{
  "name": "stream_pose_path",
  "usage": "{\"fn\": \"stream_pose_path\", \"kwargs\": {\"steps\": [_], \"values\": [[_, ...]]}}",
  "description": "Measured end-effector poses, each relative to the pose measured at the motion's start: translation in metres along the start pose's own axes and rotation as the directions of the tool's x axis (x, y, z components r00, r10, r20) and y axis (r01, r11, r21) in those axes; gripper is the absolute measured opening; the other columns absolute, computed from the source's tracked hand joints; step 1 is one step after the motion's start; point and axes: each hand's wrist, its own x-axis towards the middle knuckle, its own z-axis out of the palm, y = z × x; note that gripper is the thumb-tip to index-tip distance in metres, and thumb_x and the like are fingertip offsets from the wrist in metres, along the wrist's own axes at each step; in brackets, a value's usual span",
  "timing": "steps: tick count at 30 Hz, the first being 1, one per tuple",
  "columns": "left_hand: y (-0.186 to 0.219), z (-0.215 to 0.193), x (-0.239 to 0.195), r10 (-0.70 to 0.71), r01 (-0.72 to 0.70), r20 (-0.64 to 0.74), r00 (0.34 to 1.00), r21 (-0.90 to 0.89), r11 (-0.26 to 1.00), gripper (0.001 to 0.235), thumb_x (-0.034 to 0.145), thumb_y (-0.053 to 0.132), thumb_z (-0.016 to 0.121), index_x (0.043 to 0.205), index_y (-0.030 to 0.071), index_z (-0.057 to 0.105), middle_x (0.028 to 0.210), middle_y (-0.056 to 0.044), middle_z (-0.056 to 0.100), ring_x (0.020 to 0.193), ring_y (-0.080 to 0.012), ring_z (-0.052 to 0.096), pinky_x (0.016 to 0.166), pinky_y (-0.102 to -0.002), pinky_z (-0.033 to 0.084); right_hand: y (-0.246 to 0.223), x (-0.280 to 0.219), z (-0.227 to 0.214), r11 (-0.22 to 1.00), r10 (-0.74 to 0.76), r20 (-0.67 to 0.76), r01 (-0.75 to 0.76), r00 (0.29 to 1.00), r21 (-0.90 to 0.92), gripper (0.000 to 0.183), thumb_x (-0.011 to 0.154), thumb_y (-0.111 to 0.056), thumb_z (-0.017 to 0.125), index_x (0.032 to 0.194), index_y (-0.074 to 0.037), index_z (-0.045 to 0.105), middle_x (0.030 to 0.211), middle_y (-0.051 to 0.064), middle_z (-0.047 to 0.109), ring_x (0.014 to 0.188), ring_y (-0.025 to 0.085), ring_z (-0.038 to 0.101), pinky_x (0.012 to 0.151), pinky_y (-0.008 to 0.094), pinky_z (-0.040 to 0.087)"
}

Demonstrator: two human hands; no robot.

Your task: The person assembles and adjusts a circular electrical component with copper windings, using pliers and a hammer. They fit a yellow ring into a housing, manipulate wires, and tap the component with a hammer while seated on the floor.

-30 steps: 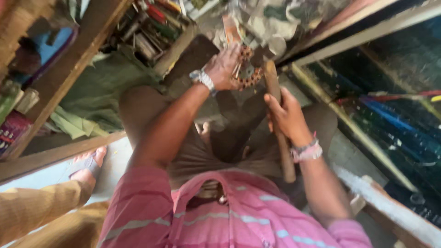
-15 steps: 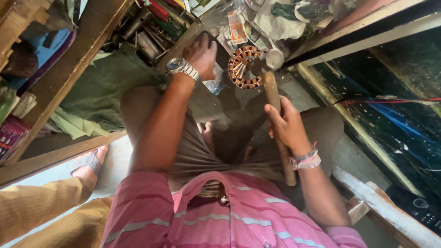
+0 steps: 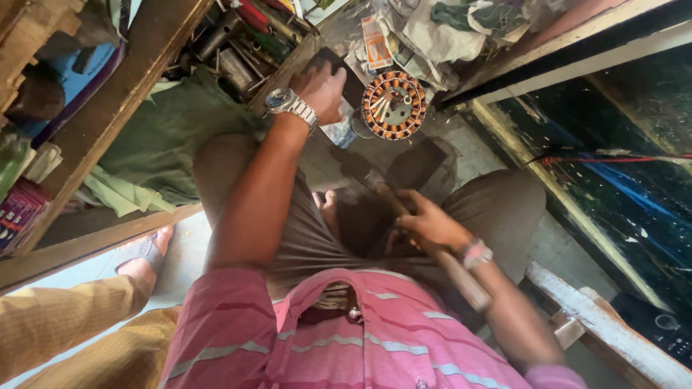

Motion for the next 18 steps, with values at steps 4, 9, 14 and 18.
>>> {"fn": "stream_pose_path", "kwargs": {"steps": [4,9,14,18], "values": [[0.007,0.004,0.001,0.114,-0.107,-0.204,0.972,0.046,0.993,0.07,0.072,0.033,0.087,0.128,0.008,0.055,0.135,-0.027,0.053,0.127,-0.0467,0.052,0.103,-0.058,0.045,0.056,0.081,-0.012,0.824,-0.199,-0.021,0.156,0.98,-0.544,0.064,0.089,-0.021,0.073,0.144,-0.004,0.046,0.097,0.023,0.071,0.083,0.036,0.069,0.069,0.048,0.056],[0.02,0.023,0.016,0.189,-0.215,-0.152,0.97,-0.175,0.961,0.097,0.062,0.026,0.089,0.144,0.005,0.042,0.145,-0.029,0.045,0.124,-0.0508,0.049,0.098,-0.061,0.043,0.098,0.123,-0.025,0.449,-0.119,-0.032,0.025,0.992,-0.893,0.046,0.088,-0.024,0.072,0.129,-0.003,0.061,0.11,0.027,0.072,0.104,0.043,0.07,0.091,0.054,0.055],[0.019,0.069,0.04,0.159,-0.164,-0.039,0.986,-0.267,0.95,0.075,0.081,0.022,0.077,0.141,-0.004,0.04,0.113,-0.03,0.065,0.105,-0.0475,0.064,0.091,-0.052,0.053,0.042,0.117,-0.093,0.662,-0.43,-0.308,0.064,0.848,-0.747,0.04,0.094,-0.022,0.067,0.131,-0.008,0.066,0.113,0.025,0.073,0.102,0.043,0.071,0.087,0.052,0.057],[0.017,0.078,0.055,0.14,-0.2,-0.23,0.963,-0.265,0.943,0.035,0.087,0.016,0.071,0.116,-0.001,0.058,0.097,-0.025,0.072,0.094,-0.0452,0.07,0.082,-0.053,0.056,-0.033,0.121,-0.115,0.963,-0.084,-0.35,0.166,0.933,0.212,0.047,0.103,-0.044,0.058,0.132,-0.007,0.06,0.099,0.015,0.073,0.084,0.027,0.073,0.07,0.043,0.062]]}}
